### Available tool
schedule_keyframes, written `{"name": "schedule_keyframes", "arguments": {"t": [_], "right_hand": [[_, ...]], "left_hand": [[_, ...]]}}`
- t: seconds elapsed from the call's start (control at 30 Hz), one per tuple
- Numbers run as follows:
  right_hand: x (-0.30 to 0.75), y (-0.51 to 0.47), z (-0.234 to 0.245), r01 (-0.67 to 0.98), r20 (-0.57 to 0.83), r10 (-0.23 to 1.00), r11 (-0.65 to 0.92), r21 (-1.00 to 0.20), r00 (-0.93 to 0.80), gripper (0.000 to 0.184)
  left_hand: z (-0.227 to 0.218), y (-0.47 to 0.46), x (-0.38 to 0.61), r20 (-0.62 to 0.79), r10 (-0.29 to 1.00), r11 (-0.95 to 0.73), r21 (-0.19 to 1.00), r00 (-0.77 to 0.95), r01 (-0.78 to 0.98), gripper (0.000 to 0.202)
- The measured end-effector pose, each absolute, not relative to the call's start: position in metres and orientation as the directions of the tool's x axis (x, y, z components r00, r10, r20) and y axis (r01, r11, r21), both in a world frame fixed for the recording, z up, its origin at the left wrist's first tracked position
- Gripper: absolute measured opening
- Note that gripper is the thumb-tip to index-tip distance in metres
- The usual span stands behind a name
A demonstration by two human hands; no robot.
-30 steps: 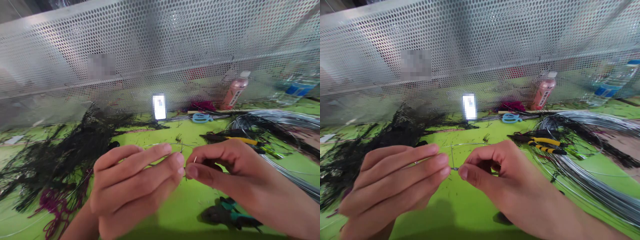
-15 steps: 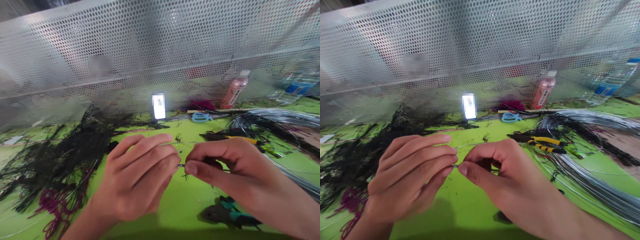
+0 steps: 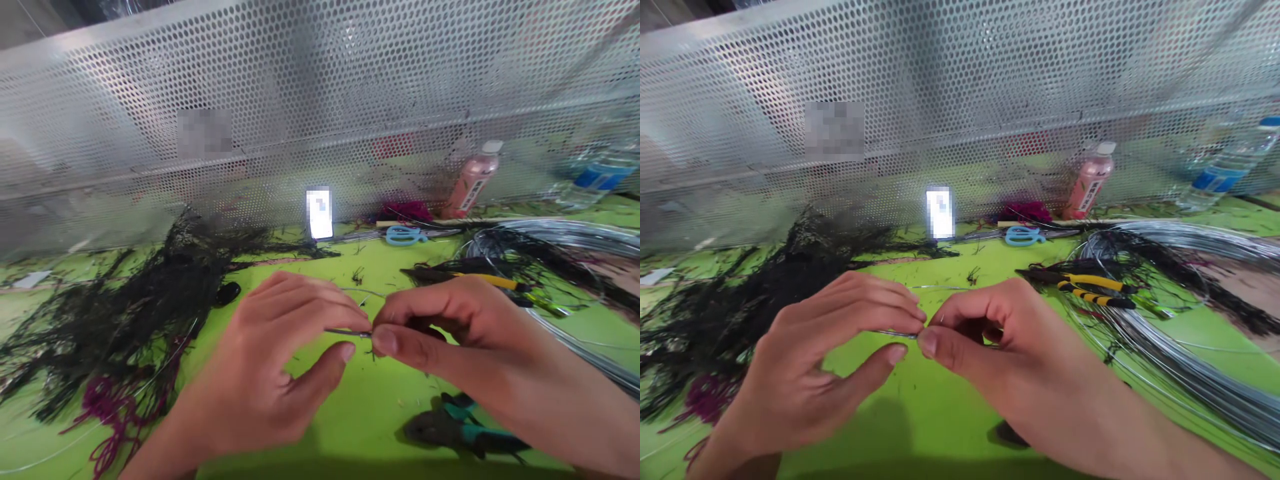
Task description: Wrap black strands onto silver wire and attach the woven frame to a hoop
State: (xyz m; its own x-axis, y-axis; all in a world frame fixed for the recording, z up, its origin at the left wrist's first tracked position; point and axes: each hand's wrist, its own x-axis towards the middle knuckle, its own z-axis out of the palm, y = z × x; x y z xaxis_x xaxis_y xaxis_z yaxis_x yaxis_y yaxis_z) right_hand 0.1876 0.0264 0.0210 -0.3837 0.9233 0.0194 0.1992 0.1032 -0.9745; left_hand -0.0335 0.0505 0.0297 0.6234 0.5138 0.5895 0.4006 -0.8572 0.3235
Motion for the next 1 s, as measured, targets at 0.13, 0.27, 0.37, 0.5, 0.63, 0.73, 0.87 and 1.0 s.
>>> {"name": "schedule_keyframes", "arguments": {"t": [0.13,0.27,0.37,0.5,0.63,0.73,0.87,1.0], "right_hand": [[0.188,0.025,0.021,0.193,-0.037,0.915,0.045,-0.980,-0.401,0.034],[0.189,0.026,0.019,0.165,-0.064,0.903,0.008,-0.986,-0.426,0.038],[0.191,0.026,0.018,0.160,-0.091,0.898,-0.024,-0.987,-0.431,0.035],[0.193,0.028,0.016,0.149,-0.100,0.901,-0.040,-0.988,-0.421,0.032],[0.193,0.030,0.013,0.136,-0.060,0.903,-0.002,-0.991,-0.426,0.029],[0.192,0.031,0.011,0.147,-0.046,0.906,0.018,-0.989,-0.421,0.027],[0.186,0.032,0.011,0.144,-0.027,0.903,0.039,-0.989,-0.428,0.032],[0.179,0.031,0.016,0.165,0.004,0.906,0.082,-0.983,-0.424,0.036]], "left_hand": [[0.018,0.056,-0.034,0.757,0.184,-0.879,-0.158,0.627,0.450,0.010],[0.011,0.054,-0.034,0.799,0.024,-0.786,-0.356,0.601,0.505,0.003],[0.013,0.054,-0.034,0.765,0.009,-0.762,-0.412,0.645,0.499,0.008],[0.016,0.055,-0.034,0.766,0.025,-0.790,-0.379,0.642,0.483,0.003],[0.016,0.058,-0.033,0.782,0.071,-0.817,-0.311,0.619,0.486,0.003],[0.020,0.062,-0.034,0.769,0.113,-0.854,-0.248,0.630,0.457,0.005],[0.030,0.067,-0.038,0.703,0.130,-0.920,-0.177,0.699,0.349,0.006],[0.033,0.066,-0.040,0.665,0.199,-0.943,-0.071,0.720,0.326,0.008]]}}
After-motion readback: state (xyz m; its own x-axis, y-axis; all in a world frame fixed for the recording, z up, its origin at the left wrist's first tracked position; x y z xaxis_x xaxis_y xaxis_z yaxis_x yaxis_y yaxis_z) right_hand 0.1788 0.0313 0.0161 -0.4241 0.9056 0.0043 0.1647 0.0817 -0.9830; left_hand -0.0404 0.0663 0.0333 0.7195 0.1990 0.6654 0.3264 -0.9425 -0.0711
